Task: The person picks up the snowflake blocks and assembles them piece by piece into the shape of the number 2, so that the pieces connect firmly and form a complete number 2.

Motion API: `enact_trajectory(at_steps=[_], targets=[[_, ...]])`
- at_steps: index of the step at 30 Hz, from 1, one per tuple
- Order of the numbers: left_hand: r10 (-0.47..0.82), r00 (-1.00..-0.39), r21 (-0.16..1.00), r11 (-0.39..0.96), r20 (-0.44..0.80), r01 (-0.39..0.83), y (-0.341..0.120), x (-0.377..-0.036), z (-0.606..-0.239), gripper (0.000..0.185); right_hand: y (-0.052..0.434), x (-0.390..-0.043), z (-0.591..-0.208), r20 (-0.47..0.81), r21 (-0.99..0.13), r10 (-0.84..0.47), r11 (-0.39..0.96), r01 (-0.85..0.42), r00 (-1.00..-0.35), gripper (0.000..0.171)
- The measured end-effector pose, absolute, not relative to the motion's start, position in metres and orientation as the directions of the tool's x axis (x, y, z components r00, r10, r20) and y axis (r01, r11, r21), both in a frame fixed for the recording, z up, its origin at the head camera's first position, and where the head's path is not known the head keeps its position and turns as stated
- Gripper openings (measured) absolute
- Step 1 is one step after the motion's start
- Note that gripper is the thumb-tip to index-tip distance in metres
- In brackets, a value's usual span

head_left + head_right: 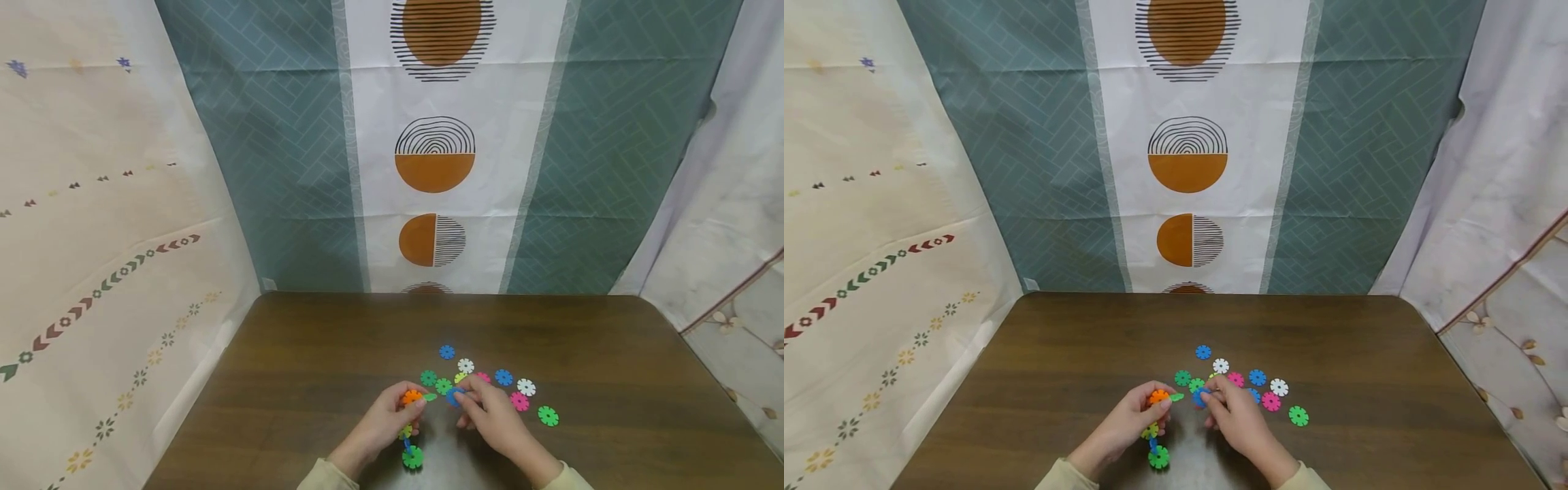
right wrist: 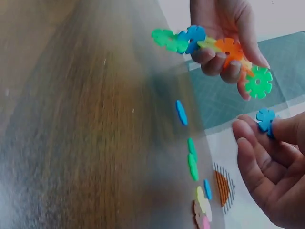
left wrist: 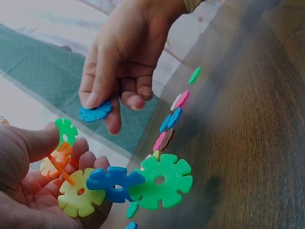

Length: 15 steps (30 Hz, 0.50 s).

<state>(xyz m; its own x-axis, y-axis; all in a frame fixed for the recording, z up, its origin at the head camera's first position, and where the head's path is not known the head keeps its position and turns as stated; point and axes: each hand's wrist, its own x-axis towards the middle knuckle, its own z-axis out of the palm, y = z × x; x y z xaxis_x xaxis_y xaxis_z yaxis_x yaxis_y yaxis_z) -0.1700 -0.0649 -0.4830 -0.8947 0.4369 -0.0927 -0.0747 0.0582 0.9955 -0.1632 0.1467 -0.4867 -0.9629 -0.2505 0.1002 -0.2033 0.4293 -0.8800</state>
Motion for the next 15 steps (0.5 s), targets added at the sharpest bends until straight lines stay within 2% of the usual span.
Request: enact_trajectory(at_steps=[6,11,15], targets=[[0.464,-0.882,0.997,0.043,-0.081,-0.069,-0.065,-0.171,-0.484,0.023,0.143,-0.160,-0.478,0.062,-0.934,-0.237,0.329,-0.140,-0.970,0.019],[0.472,-0.879,0.997,0.048,-0.073,-0.057,-0.064,-0.171,-0.485,0.022,0.136,-0.153,-0.461,0.067,-0.933,-0.223,0.332,-0.140,-0.972,0.014],[0.472,-0.879,0.998,0.049,-0.067,-0.050,-0.065,-0.171,-0.485,0.022,0.135,-0.154,-0.462,0.081,-0.914,-0.212,0.374,-0.157,-0.974,0.013]])
